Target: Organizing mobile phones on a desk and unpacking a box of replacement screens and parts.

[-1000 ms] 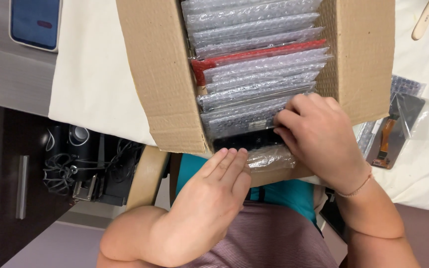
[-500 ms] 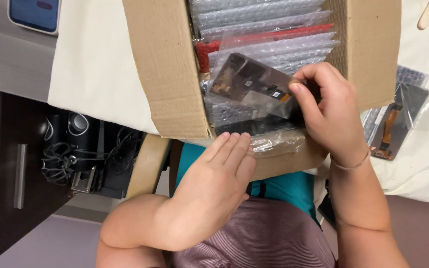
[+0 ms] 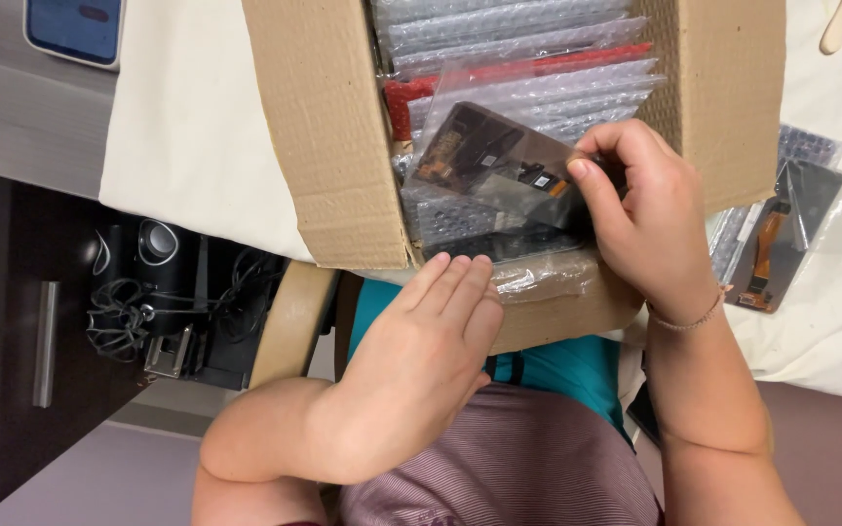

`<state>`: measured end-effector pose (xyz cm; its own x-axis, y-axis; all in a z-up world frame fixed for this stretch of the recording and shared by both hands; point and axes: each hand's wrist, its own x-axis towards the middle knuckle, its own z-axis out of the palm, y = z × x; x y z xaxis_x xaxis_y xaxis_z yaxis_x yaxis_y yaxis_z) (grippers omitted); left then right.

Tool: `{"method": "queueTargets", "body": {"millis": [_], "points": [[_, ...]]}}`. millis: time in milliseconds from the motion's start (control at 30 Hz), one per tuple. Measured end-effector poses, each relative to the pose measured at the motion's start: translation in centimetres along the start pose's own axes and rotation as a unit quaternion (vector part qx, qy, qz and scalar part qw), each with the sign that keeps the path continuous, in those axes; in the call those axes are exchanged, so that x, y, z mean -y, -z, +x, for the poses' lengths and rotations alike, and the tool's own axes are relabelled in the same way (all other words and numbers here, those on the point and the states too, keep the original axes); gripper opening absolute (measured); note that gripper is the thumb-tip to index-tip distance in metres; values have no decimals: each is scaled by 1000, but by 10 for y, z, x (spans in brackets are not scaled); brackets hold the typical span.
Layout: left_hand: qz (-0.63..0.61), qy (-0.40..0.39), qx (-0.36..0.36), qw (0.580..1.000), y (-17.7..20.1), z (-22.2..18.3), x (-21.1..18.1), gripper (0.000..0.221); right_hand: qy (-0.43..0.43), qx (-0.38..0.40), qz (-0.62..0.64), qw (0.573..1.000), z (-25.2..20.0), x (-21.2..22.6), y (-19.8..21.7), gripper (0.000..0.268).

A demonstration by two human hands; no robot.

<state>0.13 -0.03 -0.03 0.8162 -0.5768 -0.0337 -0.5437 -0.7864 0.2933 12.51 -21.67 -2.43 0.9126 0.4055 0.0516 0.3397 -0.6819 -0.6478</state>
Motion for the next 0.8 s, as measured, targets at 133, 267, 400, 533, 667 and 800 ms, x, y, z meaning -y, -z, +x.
{"method": "queueTargets", "body": {"millis": [133, 267, 400, 533, 667, 800], "points": [[-9, 2, -3, 1000, 1, 0, 0, 79, -8, -6, 0, 1000, -1, -1, -1, 6], [-17, 3, -6, 1000, 0, 0, 0, 82, 6, -23, -13, 1000, -2, 0, 1, 9], [-7, 4, -3, 1000, 0, 1, 0, 81, 35, -33, -5, 999, -1, 0, 1, 17], [-16, 7, -9, 1000, 1, 1, 0, 81, 45, -34, 0, 998, -2, -3, 0, 17], [-3, 9, -10, 1000, -1, 1, 0, 85, 49, -27, 12, 998, -1, 1, 1, 16], [-8, 7, -12, 1000, 0, 0, 0, 80, 37, -15, 42, 998, -4, 0, 5, 12]]}}
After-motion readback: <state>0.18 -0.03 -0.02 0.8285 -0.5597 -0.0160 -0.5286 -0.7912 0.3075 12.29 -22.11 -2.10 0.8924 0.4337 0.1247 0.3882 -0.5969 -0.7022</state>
